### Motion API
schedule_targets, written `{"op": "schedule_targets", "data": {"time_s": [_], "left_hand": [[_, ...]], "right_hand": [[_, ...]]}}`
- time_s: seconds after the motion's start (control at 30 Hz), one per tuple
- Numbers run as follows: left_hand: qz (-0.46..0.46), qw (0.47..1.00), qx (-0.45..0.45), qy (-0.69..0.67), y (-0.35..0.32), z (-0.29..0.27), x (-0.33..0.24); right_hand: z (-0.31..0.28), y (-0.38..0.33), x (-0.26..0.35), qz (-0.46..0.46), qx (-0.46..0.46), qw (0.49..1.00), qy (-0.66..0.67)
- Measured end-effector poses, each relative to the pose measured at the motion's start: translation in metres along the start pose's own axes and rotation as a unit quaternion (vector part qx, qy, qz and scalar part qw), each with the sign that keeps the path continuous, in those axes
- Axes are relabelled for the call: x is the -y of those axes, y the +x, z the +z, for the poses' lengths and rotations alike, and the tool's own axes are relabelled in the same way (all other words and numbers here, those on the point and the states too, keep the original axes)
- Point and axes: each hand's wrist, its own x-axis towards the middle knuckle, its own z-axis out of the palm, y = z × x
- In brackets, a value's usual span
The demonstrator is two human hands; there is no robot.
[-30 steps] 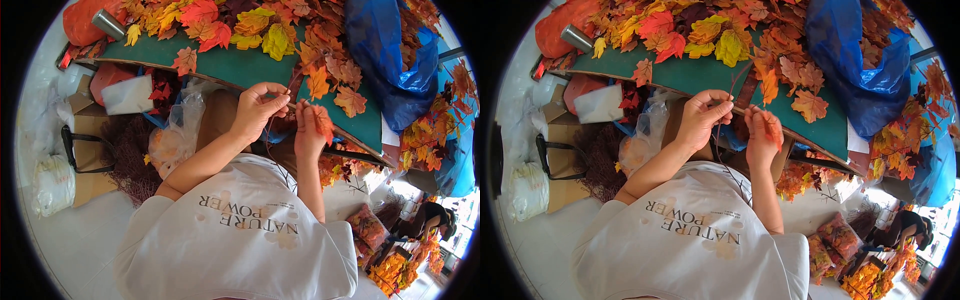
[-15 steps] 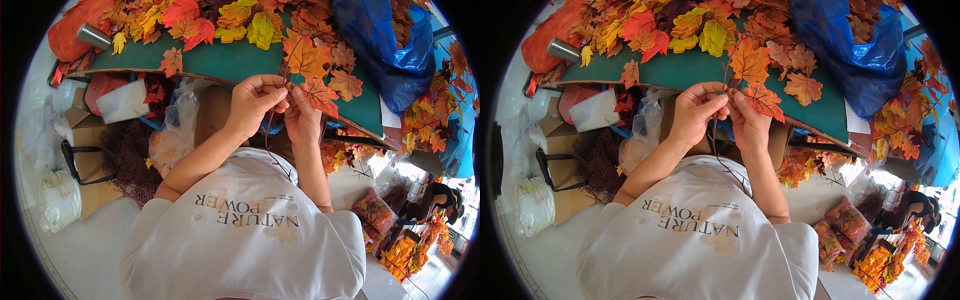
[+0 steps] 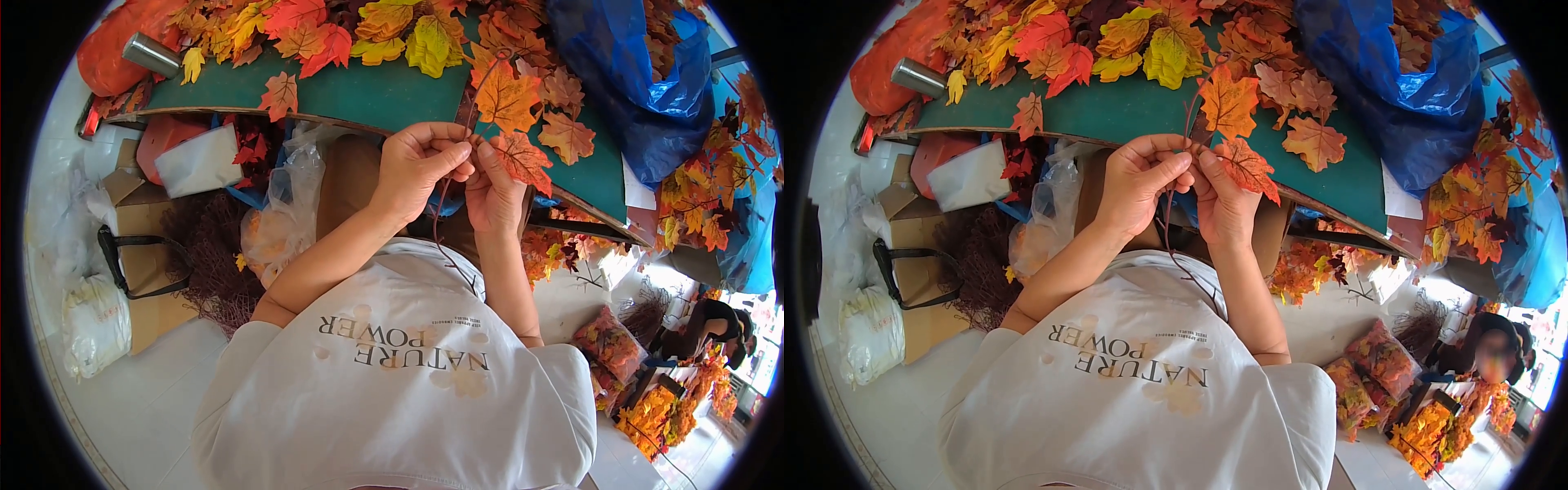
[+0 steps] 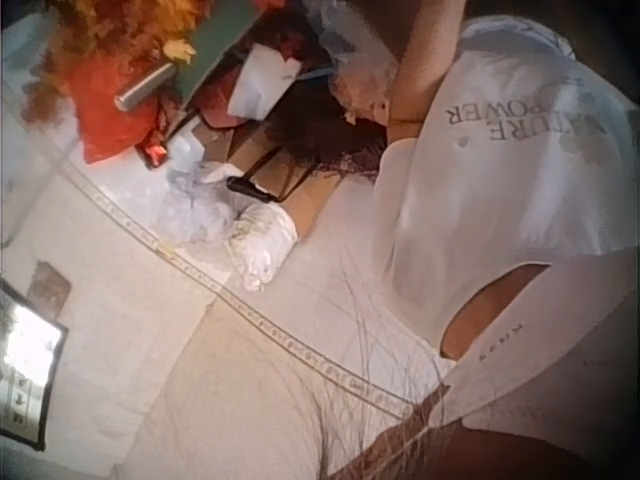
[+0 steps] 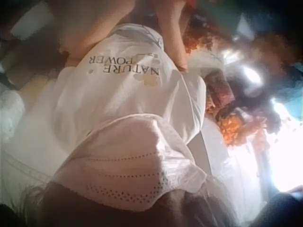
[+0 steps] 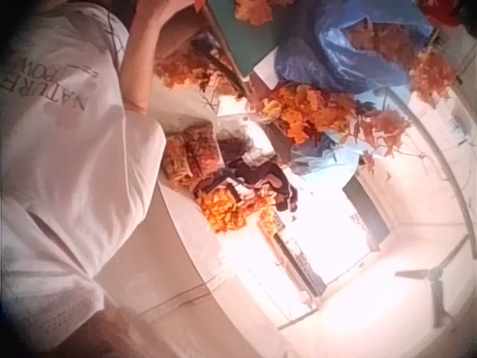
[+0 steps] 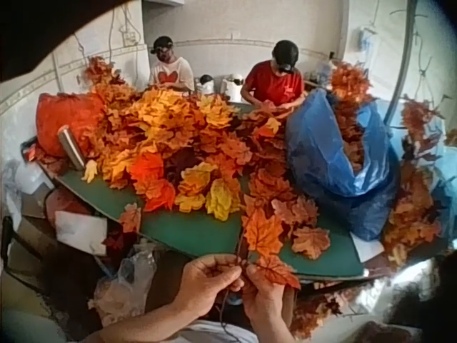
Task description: Attaching colorful artificial maple leaves to a plastic branch stem.
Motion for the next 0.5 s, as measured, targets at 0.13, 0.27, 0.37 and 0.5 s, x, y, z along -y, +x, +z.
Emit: {"op": "schedule_targets", "data": {"time_s": [0.13, 0.27, 0.37, 0.5], "left_hand": [[0.001, 1.000, 0.003, 0.001, 0.002, -0.001, 0.000], [0.004, 1.000, -0.002, 0.007, 0.003, 0.000, -0.002], [0.011, 1.000, 0.019, 0.001, 0.005, -0.005, 0.001], [0.009, 1.000, 0.022, 0.018, 0.006, -0.011, 0.002]], "right_hand": [[0.002, 0.001, 0.000, -0.011, -0.018, 1.000, -0.019], [0.001, 0.003, 0.002, -0.015, -0.015, 0.998, -0.063], [0.000, 0.003, 0.001, -0.036, -0.021, 0.996, -0.074], [-0.004, 0.003, -0.001, -0.065, 0.040, 0.989, -0.128]]}}
